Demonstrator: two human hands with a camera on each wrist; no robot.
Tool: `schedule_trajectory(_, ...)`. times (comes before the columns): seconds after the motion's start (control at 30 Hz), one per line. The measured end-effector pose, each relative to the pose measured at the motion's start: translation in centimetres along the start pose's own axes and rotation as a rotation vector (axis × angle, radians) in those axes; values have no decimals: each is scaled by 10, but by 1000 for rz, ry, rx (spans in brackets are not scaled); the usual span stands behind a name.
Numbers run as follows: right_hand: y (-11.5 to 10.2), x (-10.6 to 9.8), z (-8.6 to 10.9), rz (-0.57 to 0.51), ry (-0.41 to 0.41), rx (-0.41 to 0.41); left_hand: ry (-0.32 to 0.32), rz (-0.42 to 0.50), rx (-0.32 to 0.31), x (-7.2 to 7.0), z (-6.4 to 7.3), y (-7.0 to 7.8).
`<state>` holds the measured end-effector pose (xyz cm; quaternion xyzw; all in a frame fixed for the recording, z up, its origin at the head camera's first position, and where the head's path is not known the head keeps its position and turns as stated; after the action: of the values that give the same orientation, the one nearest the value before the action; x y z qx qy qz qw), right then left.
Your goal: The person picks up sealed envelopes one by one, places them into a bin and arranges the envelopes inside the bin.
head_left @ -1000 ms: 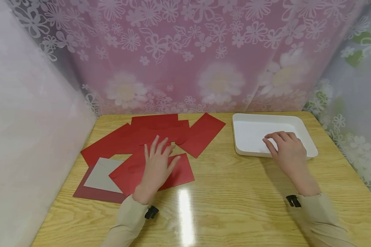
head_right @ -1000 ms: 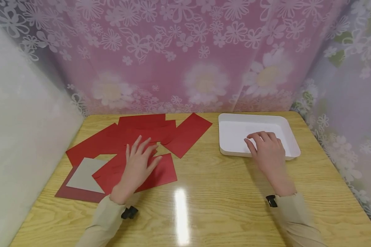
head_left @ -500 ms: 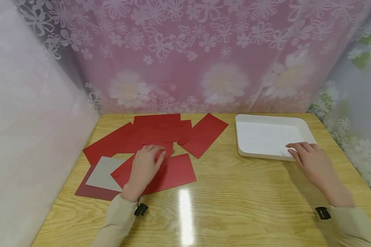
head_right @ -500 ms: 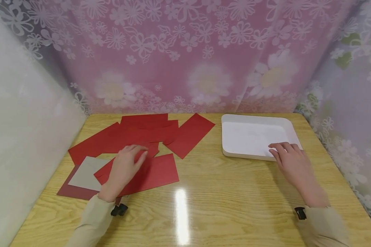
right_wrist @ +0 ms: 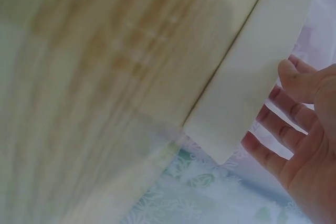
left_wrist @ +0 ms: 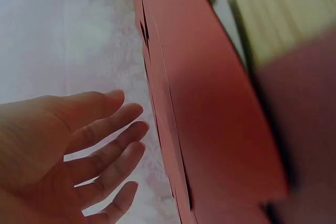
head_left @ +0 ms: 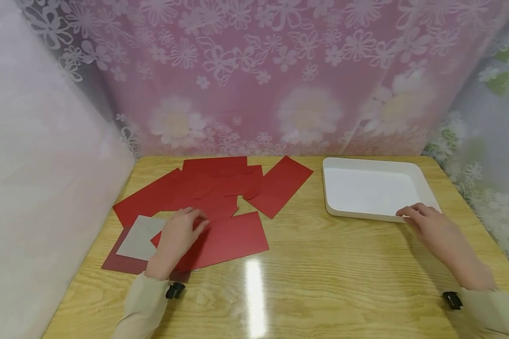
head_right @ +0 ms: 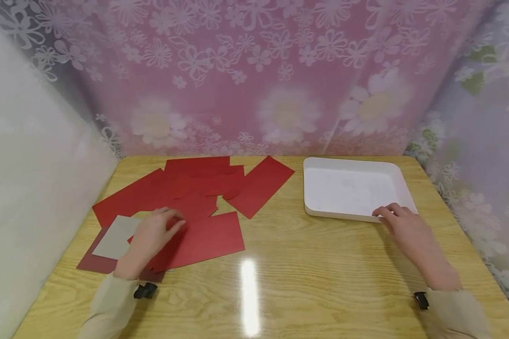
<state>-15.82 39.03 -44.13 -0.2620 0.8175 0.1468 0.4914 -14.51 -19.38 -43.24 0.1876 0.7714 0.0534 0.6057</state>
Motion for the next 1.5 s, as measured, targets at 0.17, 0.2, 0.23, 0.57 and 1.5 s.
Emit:
schedule_trajectory(0.17, 0, 0, -2, 12, -31, 20, -33, 0, -2, -6, 4, -10)
schedule_trajectory(0.2, 0, -1, -3, 16, -42, 25, -40, -1, 2, -7, 5, -12)
schedule_trajectory(0.23, 0, -2, -3, 23, -55, 33, -46, -4, 7, -9, 6, -14)
schedule_trajectory(0.57, -2, -9, -3, 22, -98, 62, -150, -3, 16, -12, 12, -22)
schedule_trajectory(1.5, -29, -12, -1, 20, -113, 59, -410, 71, -124, -9, -2, -18)
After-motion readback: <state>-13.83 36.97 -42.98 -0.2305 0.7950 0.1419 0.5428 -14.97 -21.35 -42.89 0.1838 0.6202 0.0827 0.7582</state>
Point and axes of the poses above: each hand's wrist, its own z-axis away from the middle knuckle, its own x-axis out of the palm, y = z × x, the point moved 1 cm from there along -z, towards the middle knuckle, and after that the axes turned 2 degrees about -x, right-handed, at the moved point
